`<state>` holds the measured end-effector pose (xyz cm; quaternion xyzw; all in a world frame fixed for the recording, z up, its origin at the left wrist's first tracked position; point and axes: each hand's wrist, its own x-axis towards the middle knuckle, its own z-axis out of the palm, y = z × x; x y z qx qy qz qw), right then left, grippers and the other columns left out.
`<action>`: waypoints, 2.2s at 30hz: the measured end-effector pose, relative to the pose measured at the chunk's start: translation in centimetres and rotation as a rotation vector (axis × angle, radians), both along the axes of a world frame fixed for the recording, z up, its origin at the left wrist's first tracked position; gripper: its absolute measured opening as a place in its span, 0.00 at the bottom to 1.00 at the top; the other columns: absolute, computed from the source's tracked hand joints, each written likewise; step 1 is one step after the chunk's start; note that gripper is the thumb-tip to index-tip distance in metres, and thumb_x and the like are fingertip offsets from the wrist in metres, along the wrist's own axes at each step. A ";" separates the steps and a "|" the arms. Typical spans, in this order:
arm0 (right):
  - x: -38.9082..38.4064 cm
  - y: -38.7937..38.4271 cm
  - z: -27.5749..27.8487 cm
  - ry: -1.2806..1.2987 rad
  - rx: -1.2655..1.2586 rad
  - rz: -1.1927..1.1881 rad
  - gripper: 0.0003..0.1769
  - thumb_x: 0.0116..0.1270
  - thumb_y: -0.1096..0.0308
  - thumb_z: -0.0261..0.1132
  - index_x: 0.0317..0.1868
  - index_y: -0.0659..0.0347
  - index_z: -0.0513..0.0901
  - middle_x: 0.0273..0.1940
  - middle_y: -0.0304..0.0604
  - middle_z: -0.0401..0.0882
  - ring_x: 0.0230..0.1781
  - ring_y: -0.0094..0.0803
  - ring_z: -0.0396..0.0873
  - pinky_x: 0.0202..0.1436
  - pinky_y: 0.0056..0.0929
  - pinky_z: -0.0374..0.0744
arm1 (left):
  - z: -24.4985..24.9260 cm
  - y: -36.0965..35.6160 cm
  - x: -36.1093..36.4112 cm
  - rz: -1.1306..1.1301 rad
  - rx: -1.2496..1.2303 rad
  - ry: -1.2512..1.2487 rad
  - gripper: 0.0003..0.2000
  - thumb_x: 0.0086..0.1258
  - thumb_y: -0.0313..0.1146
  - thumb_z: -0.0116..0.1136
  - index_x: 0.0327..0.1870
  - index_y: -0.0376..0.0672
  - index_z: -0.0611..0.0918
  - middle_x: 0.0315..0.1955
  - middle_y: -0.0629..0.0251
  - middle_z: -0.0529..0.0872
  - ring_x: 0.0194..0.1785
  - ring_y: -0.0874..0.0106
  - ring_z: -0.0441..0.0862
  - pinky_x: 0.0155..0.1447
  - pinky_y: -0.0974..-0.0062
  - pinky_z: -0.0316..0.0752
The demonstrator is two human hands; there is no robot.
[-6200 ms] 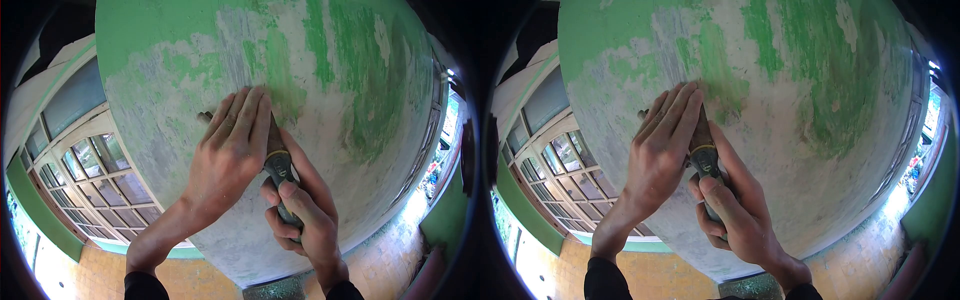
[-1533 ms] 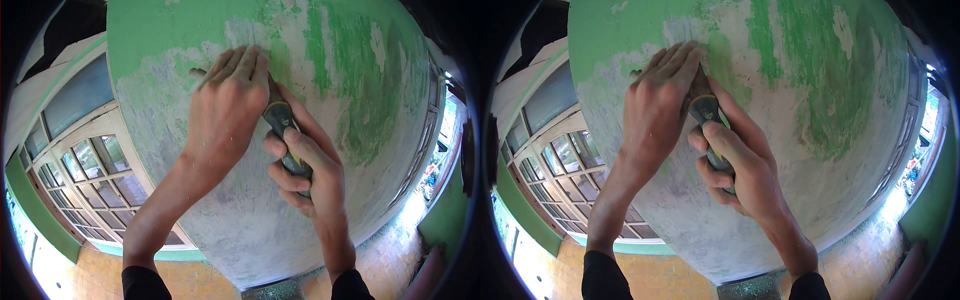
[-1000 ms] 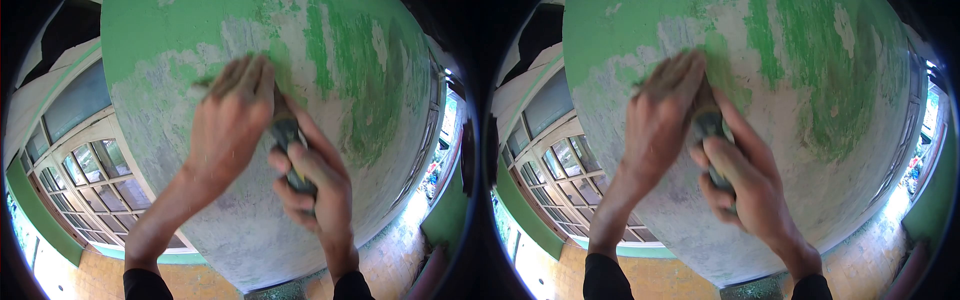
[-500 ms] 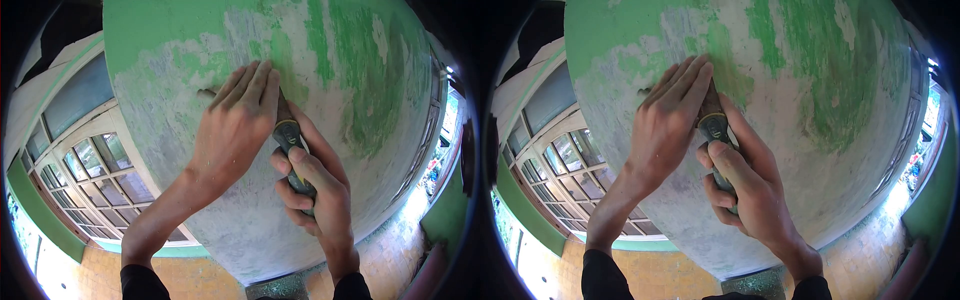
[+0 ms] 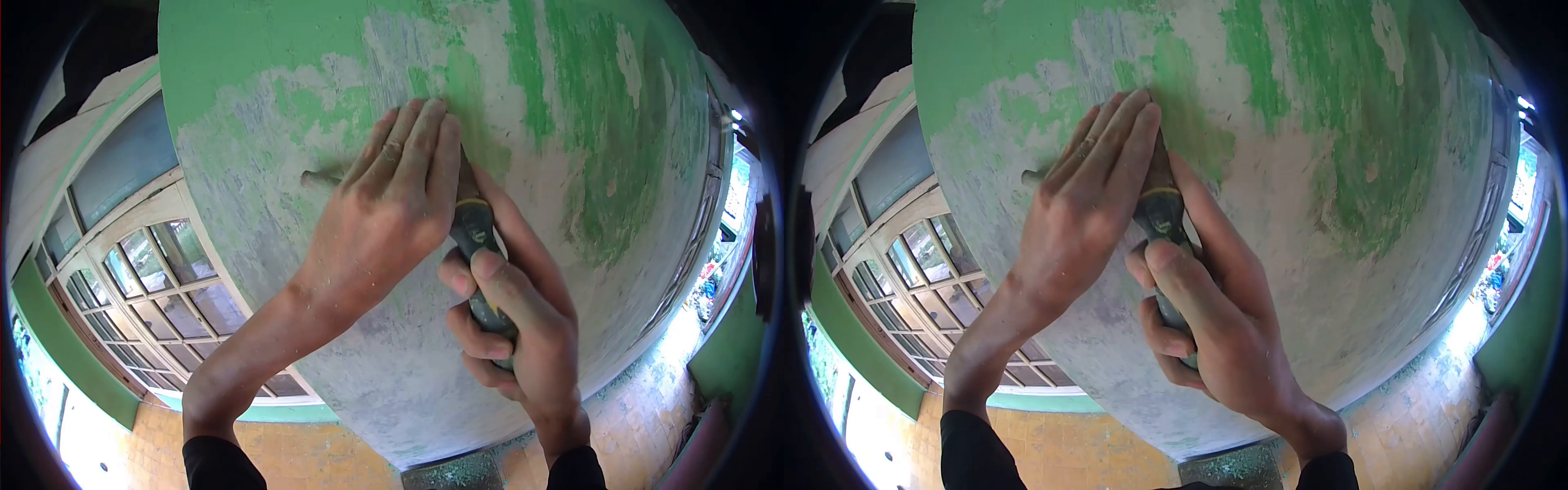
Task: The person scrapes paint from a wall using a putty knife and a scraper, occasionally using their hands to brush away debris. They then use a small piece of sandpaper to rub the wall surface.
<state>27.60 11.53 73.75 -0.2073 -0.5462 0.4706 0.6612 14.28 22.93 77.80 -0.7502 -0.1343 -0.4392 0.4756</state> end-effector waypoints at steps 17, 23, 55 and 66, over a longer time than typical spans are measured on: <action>-0.2 -0.1 0.6 -0.015 0.022 0.007 0.35 0.80 0.63 0.52 0.85 0.55 0.57 0.39 0.37 0.70 0.14 0.10 0.56 0.09 0.13 0.53 | 1.1 0.0 0.1 0.077 0.056 -0.029 0.27 0.63 0.17 0.61 0.67 0.27 0.76 0.63 0.41 0.82 0.68 0.49 0.81 0.74 0.56 0.78; 0.5 -0.1 1.6 -0.010 0.047 0.015 0.36 0.80 0.64 0.52 0.85 0.55 0.55 0.39 0.37 0.70 0.14 0.10 0.57 0.08 0.13 0.52 | 1.7 -0.6 0.2 0.007 -0.033 -0.014 0.27 0.63 0.16 0.60 0.67 0.27 0.76 0.64 0.41 0.82 0.69 0.47 0.81 0.74 0.54 0.77; 1.0 1.5 1.8 0.068 0.054 0.135 0.36 0.81 0.62 0.53 0.85 0.54 0.55 0.39 0.36 0.71 0.14 0.08 0.56 0.06 0.11 0.52 | 2.8 -0.9 0.4 0.106 0.001 -0.019 0.26 0.63 0.18 0.60 0.66 0.28 0.76 0.65 0.42 0.80 0.69 0.47 0.79 0.76 0.57 0.75; 2.5 2.6 1.4 -0.006 0.065 0.128 0.35 0.80 0.65 0.55 0.85 0.53 0.57 0.42 0.36 0.72 0.17 0.11 0.59 0.11 0.13 0.56 | 3.5 -1.3 -1.2 0.113 -0.056 0.064 0.31 0.63 0.14 0.55 0.72 0.34 0.74 0.68 0.49 0.80 0.70 0.51 0.80 0.75 0.59 0.76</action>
